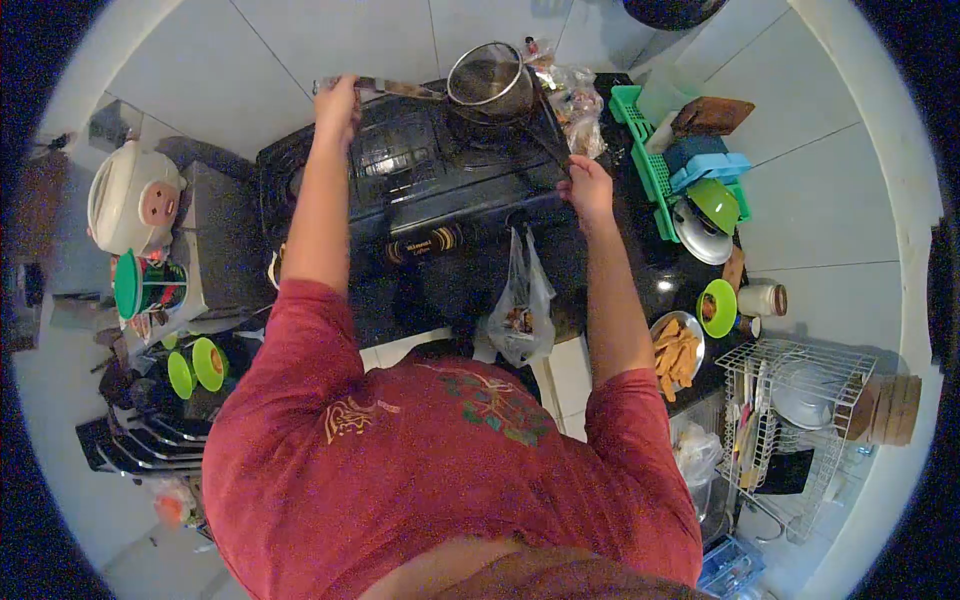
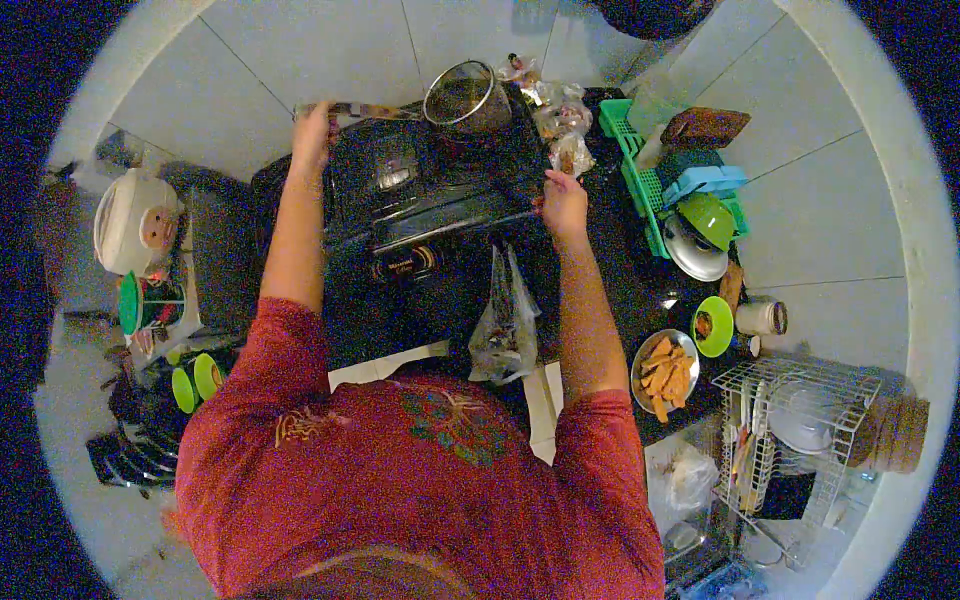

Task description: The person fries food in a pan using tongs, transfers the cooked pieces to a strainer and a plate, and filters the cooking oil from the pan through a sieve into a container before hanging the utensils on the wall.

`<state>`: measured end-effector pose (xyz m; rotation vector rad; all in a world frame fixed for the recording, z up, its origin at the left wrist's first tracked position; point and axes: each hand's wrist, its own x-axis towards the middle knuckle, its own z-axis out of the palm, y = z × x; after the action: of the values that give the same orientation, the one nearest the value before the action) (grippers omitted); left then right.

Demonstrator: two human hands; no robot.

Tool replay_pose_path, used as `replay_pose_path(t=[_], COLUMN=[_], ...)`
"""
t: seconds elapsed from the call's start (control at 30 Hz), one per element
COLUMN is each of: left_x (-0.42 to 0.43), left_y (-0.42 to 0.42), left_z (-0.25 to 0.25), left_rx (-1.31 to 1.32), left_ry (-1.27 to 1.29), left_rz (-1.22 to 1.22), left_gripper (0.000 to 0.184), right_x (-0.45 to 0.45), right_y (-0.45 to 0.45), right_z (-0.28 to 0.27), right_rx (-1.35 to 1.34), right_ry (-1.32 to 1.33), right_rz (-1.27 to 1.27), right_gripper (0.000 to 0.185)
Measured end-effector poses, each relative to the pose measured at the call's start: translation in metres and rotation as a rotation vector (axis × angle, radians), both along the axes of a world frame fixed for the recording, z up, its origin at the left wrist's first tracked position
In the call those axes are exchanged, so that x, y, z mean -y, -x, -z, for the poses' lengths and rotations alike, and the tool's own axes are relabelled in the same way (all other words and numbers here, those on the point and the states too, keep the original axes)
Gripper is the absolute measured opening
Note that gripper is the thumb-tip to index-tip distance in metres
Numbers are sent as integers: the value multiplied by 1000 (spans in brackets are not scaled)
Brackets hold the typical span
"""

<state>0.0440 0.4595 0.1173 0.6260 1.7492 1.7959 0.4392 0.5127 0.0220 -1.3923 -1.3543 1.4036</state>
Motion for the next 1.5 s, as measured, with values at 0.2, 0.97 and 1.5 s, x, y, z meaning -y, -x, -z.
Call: replay_pose_path(t=[0.2,0.97,1.5], left_x=[79,110,112], left_y=[-61,-147,-147], left_z=[21,52,68], left_rx=[308,538,611], left_ry=[-64,-287,-245], left_rz=[34,107,60], left_gripper=[24,49,32], right_x=[3,-2,10], right_y=[3,0,-1], right_z=[-10,-8,-10], right_rx=[-69,-121,-131], right_ry=[66,18,12], right_rz=[17,28,68], right_gripper=[27,29,32])
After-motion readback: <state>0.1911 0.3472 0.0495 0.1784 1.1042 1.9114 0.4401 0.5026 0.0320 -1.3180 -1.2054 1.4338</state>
